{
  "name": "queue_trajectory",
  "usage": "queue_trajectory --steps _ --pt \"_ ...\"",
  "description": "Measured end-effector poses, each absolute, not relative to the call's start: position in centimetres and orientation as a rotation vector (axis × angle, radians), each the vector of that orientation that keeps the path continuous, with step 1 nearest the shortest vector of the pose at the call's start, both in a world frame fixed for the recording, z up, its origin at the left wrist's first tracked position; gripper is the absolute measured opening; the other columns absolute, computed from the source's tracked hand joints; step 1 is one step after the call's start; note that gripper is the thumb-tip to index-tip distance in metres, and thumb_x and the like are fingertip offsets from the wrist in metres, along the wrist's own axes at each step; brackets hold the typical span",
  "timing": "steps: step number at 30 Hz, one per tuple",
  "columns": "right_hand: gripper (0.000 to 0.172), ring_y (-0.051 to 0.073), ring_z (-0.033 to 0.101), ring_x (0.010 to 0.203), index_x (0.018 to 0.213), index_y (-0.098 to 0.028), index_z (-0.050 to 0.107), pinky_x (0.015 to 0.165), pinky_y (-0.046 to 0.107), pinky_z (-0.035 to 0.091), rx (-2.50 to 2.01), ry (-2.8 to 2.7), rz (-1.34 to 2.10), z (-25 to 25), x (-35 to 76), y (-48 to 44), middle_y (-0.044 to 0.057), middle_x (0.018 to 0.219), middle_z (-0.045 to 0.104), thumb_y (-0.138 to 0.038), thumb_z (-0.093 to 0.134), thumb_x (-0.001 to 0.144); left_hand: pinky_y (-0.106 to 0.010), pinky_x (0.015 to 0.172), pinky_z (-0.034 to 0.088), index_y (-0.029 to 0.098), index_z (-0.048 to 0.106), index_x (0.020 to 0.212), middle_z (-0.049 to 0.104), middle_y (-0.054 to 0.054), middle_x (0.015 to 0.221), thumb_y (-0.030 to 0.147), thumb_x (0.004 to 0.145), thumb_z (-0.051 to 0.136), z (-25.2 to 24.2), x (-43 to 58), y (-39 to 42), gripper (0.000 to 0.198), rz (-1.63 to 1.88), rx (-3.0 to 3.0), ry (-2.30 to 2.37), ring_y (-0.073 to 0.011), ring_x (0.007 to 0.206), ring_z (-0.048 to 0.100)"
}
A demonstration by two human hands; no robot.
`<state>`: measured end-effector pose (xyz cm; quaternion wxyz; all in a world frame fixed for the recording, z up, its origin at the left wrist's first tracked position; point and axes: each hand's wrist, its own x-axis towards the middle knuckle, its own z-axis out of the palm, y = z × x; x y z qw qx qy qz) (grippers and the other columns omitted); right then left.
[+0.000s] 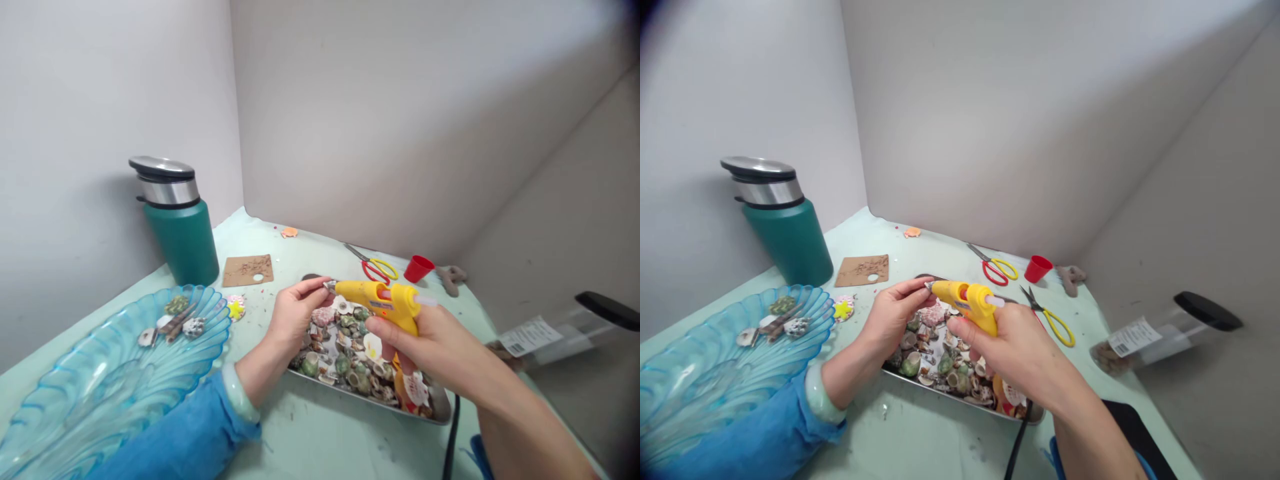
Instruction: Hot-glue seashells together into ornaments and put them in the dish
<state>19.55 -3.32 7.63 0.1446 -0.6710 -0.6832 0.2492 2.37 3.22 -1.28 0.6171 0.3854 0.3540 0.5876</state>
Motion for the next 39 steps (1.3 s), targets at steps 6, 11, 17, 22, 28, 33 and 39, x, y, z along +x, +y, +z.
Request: queue_trajectory --steps 6,11,17,22,28,33,39 --pt "0.051 0.013 0.054 0.044 0.061 -0.019 0.059 0.043 0.025 0.039 -1.942 -1.952 0.76 7.6 20.0 -3.5 0.001 0.05 0.06 -0.064 0.048 0.081 -0.029 0.076 0.051 0.013 0.075 0.092 0.074 -0.007 0.081 0.023 0.064 0.077 -1.2 2.4 3.3 0.03 1.361 0.857 0.809 -0.0152 0.07 0.066" --pt "0.057 0.014 0.053 0.044 0.062 -0.019 0.062 0.043 0.026 0.04 -1.944 -1.972 0.745 7.1 20.6 -3.4 0.002 0.05 0.058 -0.071 0.046 0.079 -0.029 0.077 0.051 0.012 0.075 0.092 0.074 -0.007 0.079 0.024 0.063 0.078 -1.3 2.4 3.4 0.031 1.366 0.819 0.794 -0.0141 0.069 0.065" --pt "0.055 0.013 0.054 0.044 0.065 -0.019 0.063 0.042 0.025 0.041 -1.886 -1.963 0.808 7.0 20.7 -3.4 0.002 0.056 0.063 -0.069 0.047 0.08 -0.03 0.077 0.051 0.013 0.075 0.093 0.074 -0.008 0.082 0.026 0.062 0.079 -1.4 2.4 3.4 0.033 1.36 0.837 0.8 -0.0152 0.07 0.066" --pt "0.054 0.013 0.054 0.045 0.062 -0.019 0.061 0.042 0.025 0.04 -1.878 -1.956 0.803 7.1 20.6 -3.4 0.001 0.053 0.061 -0.068 0.048 0.08 -0.027 0.075 0.051 0.014 0.075 0.092 0.074 -0.007 0.081 0.023 0.064 0.077 -1.2 2.3 3.2 0.03 1.336 0.875 0.806 -0.0146 0.069 0.066" --pt "0.053 0.013 0.055 0.045 0.061 -0.019 0.06 0.043 0.025 0.041 -1.854 -1.925 0.807 7.1 20.3 -3.4 0.001 0.052 0.061 -0.066 0.049 0.081 -0.028 0.077 0.051 0.014 0.075 0.093 0.075 -0.009 0.088 0.025 0.065 0.077 -1.4 2.4 3.2 0.03 1.319 0.907 0.792 -0.0166 0.075 0.067" --pt "0.055 0.013 0.053 0.043 0.06 -0.019 0.061 0.044 0.025 0.04 -1.882 -1.941 0.791 7.2 20.4 -3.4 0.001 0.048 0.058 -0.069 0.048 0.079 -0.029 0.077 0.051 0.014 0.075 0.093 0.074 -0.008 0.086 0.024 0.065 0.077 -1.4 2.4 3.2 0.03 1.326 0.897 0.792 -0.016 0.073 0.067" --pt "0.054 0.014 0.052 0.042 0.059 -0.02 0.061 0.043 0.026 0.039 -1.969 -1.944 0.731 7.4 20.4 -3.5 0.0 0.044 0.056 -0.069 0.048 0.078 -0.027 0.075 0.051 0.014 0.075 0.093 0.074 -0.007 0.082 0.022 0.067 0.075 -1.4 2.4 3.3 0.027 1.33 0.882 0.799 -0.0141 0.07 0.066"
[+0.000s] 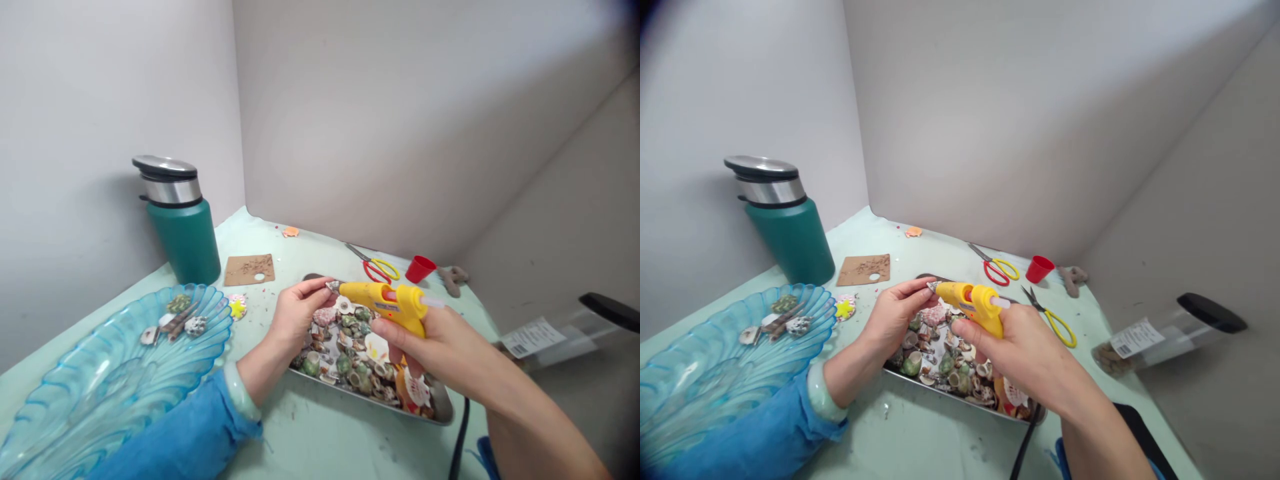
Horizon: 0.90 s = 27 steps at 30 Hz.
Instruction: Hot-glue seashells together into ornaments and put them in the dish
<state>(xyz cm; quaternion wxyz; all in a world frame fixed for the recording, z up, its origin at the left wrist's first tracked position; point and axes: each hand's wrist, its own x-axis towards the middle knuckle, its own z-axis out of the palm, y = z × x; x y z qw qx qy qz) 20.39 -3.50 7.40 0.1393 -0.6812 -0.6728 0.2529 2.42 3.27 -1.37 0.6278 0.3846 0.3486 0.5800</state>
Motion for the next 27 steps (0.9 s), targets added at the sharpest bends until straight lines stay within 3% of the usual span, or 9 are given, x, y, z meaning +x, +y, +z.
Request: queue_trajectory --steps 13,20,27 --pt "0.051 0.013 0.054 0.044 0.065 -0.019 0.06 0.043 0.026 0.039 -1.921 -1.945 0.789 7.14 20.28 -3.41 0.003 0.059 0.066 -0.067 0.048 0.08 -0.027 0.075 0.051 0.012 0.074 0.093 0.074 -0.008 0.086 0.022 0.065 0.076 -1.21 2.45 3.21 0.029 1.34 0.873 0.806 -0.015 0.072 0.066" --pt "0.056 0.014 0.053 0.043 0.06 -0.02 0.06 0.043 0.027 0.037 -1.965 -1.974 0.74 7.27 20.5 -3.3 0.002 0.048 0.059 -0.071 0.046 0.077 -0.029 0.076 0.052 0.012 0.075 0.091 0.074 -0.006 0.078 0.024 0.062 0.078 -1.18 2.43 3.4 0.031 1.362 0.815 0.811 -0.0151 0.069 0.066" --pt "0.055 0.015 0.054 0.044 0.061 -0.02 0.06 0.043 0.028 0.039 -1.891 -1.957 0.758 6.96 20.55 -3.39 0.004 0.055 0.064 -0.071 0.047 0.077 -0.027 0.075 0.051 0.014 0.075 0.09 0.075 -0.007 0.085 0.022 0.064 0.076 -1.1 2.47 3.09 0.027 1.325 0.889 0.793 -0.0145 0.071 0.066"
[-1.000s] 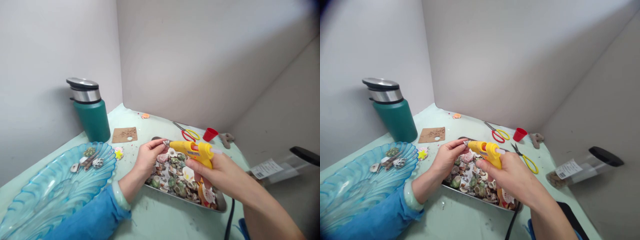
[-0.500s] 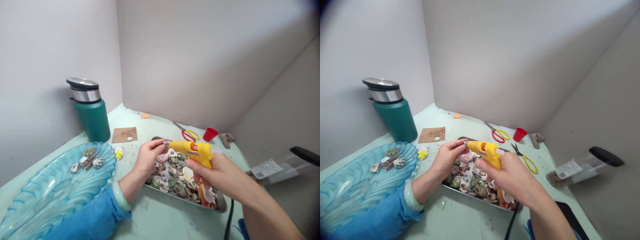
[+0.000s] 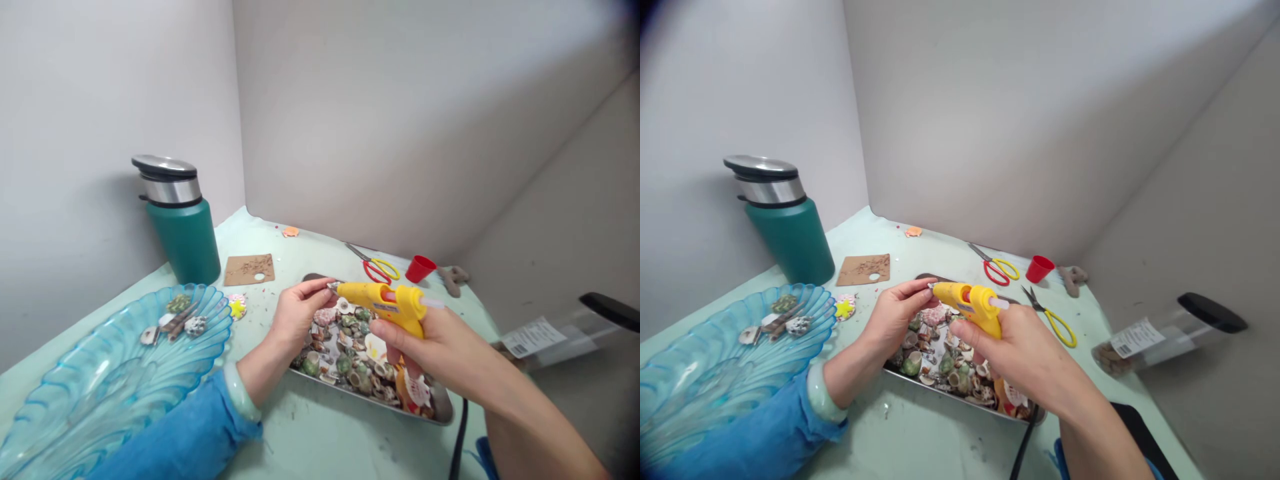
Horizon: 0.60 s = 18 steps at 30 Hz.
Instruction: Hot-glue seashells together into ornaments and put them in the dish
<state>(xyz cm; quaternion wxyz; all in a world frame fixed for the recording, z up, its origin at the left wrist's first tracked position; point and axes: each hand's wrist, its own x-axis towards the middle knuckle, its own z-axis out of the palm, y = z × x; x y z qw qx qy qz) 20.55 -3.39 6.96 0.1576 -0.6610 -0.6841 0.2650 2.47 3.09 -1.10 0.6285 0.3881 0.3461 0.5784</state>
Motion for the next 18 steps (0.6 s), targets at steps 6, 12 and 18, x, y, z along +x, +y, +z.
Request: queue_trajectory --steps 6,12,18 --pt "0.056 0.016 0.054 0.042 0.058 -0.022 0.06 0.042 0.028 0.038 -1.899 -1.959 0.748 6.8 20.6 -3.3 0.003 0.051 0.061 -0.073 0.046 0.076 -0.028 0.075 0.051 0.012 0.074 0.091 0.075 -0.007 0.083 0.023 0.063 0.078 -1.0 2.5 3.1 0.03 1.325 0.856 0.8 -0.0145 0.07 0.066" --pt "0.056 0.016 0.053 0.04 0.054 -0.022 0.059 0.04 0.028 0.037 -1.915 -1.981 0.65 7.1 21.4 -3.3 0.002 0.043 0.055 -0.073 0.048 0.074 -0.027 0.073 0.052 0.011 0.074 0.089 0.073 -0.005 0.07 0.022 0.061 0.079 -1.0 2.4 3.3 0.031 1.381 0.781 0.779 -0.0125 0.065 0.065" --pt "0.054 0.018 0.056 0.045 0.057 -0.021 0.06 0.044 0.029 0.037 -2.008 -2.053 0.445 7.0 21.9 -2.5 0.004 0.049 0.06 -0.067 0.045 0.081 -0.027 0.071 0.053 0.01 0.072 0.09 0.071 -0.004 0.069 0.021 0.064 0.077 -1.2 2.4 3.4 0.029 1.403 0.776 0.755 -0.0129 0.066 0.065"
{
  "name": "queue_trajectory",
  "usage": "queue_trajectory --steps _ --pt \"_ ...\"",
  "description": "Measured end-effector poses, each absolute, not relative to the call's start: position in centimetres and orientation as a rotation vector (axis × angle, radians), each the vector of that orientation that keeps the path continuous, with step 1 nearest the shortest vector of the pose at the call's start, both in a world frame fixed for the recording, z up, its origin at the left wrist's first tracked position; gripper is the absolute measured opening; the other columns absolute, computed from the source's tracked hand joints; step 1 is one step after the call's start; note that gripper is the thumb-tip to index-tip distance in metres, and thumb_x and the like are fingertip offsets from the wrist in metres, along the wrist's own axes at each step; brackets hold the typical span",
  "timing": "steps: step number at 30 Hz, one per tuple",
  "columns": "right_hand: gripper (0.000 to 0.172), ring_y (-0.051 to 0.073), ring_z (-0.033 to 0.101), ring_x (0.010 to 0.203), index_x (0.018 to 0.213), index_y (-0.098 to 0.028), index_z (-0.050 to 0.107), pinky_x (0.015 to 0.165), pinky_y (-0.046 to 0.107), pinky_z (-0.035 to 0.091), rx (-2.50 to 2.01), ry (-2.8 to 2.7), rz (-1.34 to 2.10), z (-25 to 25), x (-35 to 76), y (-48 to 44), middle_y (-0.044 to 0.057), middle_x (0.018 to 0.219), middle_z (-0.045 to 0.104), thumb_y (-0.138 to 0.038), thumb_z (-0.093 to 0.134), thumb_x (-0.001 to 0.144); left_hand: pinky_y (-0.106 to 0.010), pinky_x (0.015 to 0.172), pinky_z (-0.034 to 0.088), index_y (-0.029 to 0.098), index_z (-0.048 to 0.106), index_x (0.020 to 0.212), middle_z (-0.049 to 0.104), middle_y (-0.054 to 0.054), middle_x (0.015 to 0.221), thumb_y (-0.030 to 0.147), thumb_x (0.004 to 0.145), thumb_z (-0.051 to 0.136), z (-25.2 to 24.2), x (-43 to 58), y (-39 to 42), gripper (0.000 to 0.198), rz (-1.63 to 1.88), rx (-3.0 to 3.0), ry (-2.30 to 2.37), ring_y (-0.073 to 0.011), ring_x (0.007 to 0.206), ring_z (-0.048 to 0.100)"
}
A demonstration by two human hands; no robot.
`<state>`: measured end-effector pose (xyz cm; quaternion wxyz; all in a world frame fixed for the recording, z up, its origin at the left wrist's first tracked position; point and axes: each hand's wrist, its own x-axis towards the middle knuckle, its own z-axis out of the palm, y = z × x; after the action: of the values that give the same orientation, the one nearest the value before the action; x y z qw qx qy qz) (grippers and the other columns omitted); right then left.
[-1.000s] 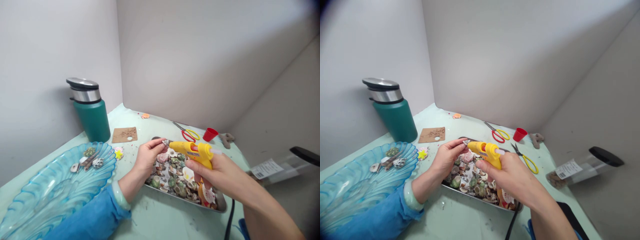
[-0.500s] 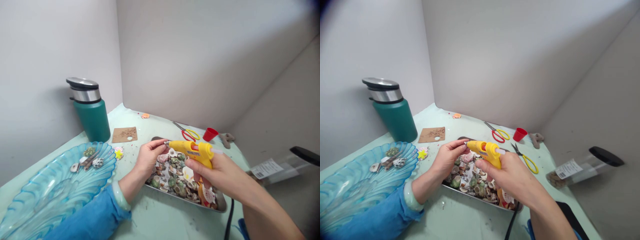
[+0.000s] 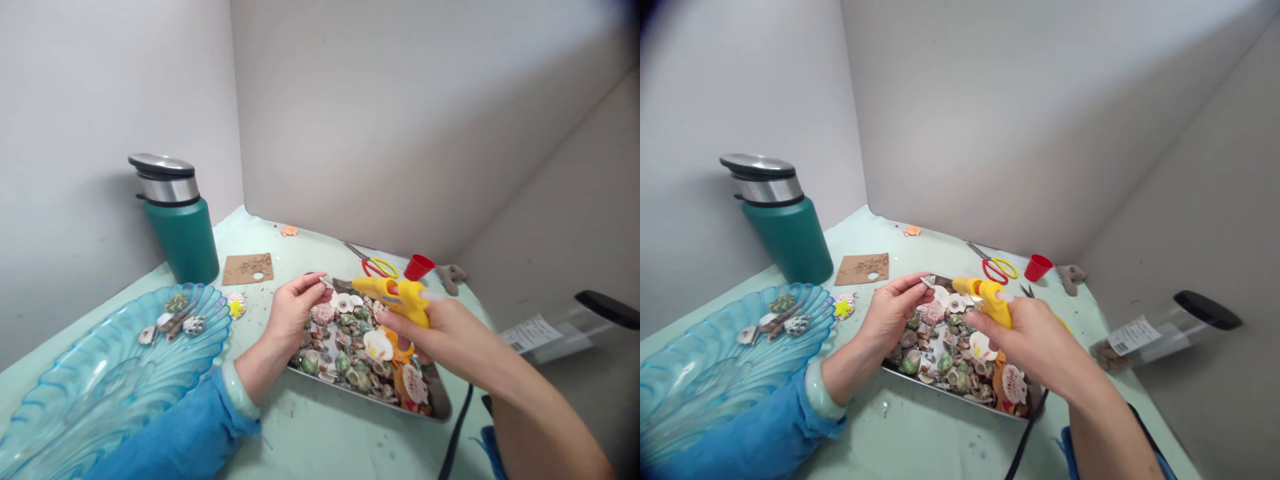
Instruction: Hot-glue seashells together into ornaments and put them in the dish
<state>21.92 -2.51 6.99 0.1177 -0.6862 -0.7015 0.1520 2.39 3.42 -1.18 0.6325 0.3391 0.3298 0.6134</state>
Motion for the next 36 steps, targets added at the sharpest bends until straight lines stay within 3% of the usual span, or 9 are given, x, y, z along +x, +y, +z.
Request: queue_trajectory --steps 3,6,11,18,24,36 --pt "0.043 0.023 0.06 0.056 0.069 -0.021 0.059 0.048 0.03 0.034 -2.092 -2.228 0.102 6.1 21.1 -1.9 0.005 0.061 0.065 -0.06 0.048 0.082 -0.026 0.069 0.052 0.01 0.071 0.089 0.07 -0.003 0.068 0.022 0.064 0.077 -1.0 2.4 3.4 0.028 1.415 0.776 0.747 -0.0122 0.064 0.064" --pt "0.035 0.027 0.063 0.065 0.077 -0.021 0.056 0.05 0.03 0.03 -2.119 -2.397 0.004 5.0 20.3 -1.5 0.006 0.068 0.067 -0.055 0.052 0.082 -0.025 0.067 0.052 0.01 0.071 0.087 0.069 -0.002 0.068 0.022 0.064 0.077 -0.9 2.4 3.3 0.027 1.407 0.776 0.749 -0.0111 0.061 0.063" --pt "0.029 0.028 0.065 0.074 0.085 -0.021 0.054 0.054 0.03 0.03 -2.065 -2.532 0.037 3.5 19.8 -1.5 0.006 0.082 0.07 -0.047 0.061 0.077 -0.025 0.066 0.051 0.011 0.071 0.088 0.068 -0.001 0.069 0.022 0.065 0.076 -1.0 2.3 3.3 0.026 1.397 0.8 0.732 -0.0104 0.061 0.061" --pt "0.037 0.027 0.064 0.078 0.086 -0.021 0.06 0.057 0.03 0.033 -2.013 -2.553 0.158 3.8 20.5 -1.8 0.005 0.083 0.069 -0.051 0.069 0.067 -0.025 0.064 0.05 0.012 0.072 0.089 0.068 -0.002 0.066 0.024 0.065 0.077 -1.1 2.3 3.1 0.028 1.302 0.846 0.697 -0.0119 0.06 0.062" --pt "0.025 0.018 0.061 0.067 0.1 -0.025 0.059 0.057 0.028 0.039 -1.737 -2.192 0.209 5.5 19.9 -2.4 0.002 0.086 0.069 -0.042 0.058 0.083 -0.025 0.065 0.049 0.013 0.073 0.09 0.07 -0.004 0.073 0.024 0.067 0.076 -1.0 2.5 2.5 0.025 1.171 0.92 0.602 -0.0115 0.062 0.062" --pt "0.013 0.014 0.061 0.065 0.099 -0.023 0.059 0.057 0.024 0.042 -1.519 -1.99 0.429 4.8 18.2 -2.5 0.0 0.081 0.068 -0.03 0.055 0.088 -0.027 0.074 0.052 0.015 0.072 0.089 0.073 -0.006 0.087 0.025 0.07 0.076 -1.1 2.6 2.2 0.022 1.134 1.009 0.562 -0.0153 0.075 0.067"
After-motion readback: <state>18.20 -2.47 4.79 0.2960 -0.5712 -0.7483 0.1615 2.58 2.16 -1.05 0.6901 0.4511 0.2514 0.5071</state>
